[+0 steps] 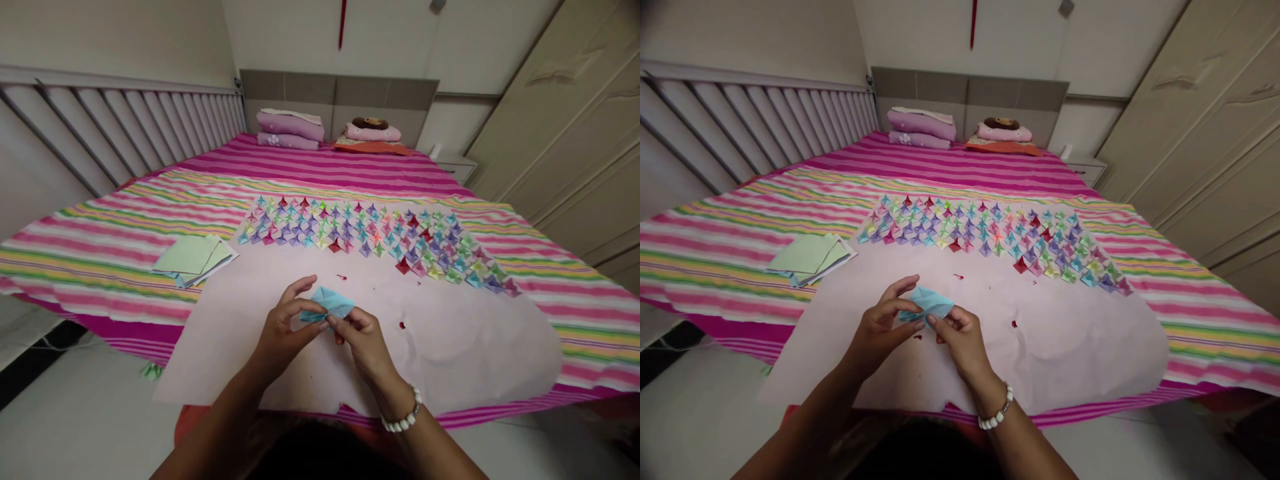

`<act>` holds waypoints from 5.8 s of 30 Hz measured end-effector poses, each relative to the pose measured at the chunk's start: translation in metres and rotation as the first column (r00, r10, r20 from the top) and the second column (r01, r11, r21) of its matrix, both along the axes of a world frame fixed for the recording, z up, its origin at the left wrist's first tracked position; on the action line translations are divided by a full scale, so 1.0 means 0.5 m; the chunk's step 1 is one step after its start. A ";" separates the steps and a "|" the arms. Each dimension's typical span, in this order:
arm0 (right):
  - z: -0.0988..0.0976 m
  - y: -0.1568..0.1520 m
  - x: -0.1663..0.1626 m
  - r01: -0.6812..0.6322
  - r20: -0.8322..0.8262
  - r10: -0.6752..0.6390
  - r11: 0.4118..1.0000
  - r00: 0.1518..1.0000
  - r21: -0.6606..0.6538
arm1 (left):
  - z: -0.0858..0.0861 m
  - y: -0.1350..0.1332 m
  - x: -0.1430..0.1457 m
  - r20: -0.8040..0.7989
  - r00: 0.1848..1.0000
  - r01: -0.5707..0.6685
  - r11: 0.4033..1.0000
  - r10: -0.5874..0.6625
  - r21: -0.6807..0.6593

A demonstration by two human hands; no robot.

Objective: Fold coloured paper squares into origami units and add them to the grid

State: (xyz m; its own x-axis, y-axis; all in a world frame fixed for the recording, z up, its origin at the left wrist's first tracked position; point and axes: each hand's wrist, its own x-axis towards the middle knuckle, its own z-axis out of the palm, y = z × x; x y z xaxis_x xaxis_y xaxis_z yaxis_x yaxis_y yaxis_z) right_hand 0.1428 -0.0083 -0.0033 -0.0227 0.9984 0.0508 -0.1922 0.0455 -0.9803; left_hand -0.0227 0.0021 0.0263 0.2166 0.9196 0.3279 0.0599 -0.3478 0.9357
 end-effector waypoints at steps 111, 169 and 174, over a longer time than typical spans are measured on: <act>0.047 -0.004 0.031 0.058 0.051 -0.060 0.997 0.997 0.048 | 0.017 -0.015 -0.042 -0.179 0.971 -0.152 0.988 0.156 0.034; 0.059 -0.007 -0.006 -0.177 -0.249 0.144 0.977 0.958 -0.117 | -0.023 -0.007 0.009 0.552 0.834 0.338 0.765 0.027 -0.549; 0.056 -0.008 -0.006 -0.207 -0.301 0.159 0.969 0.940 -0.137 | -0.017 -0.007 0.015 0.568 0.823 0.355 0.763 0.019 -0.540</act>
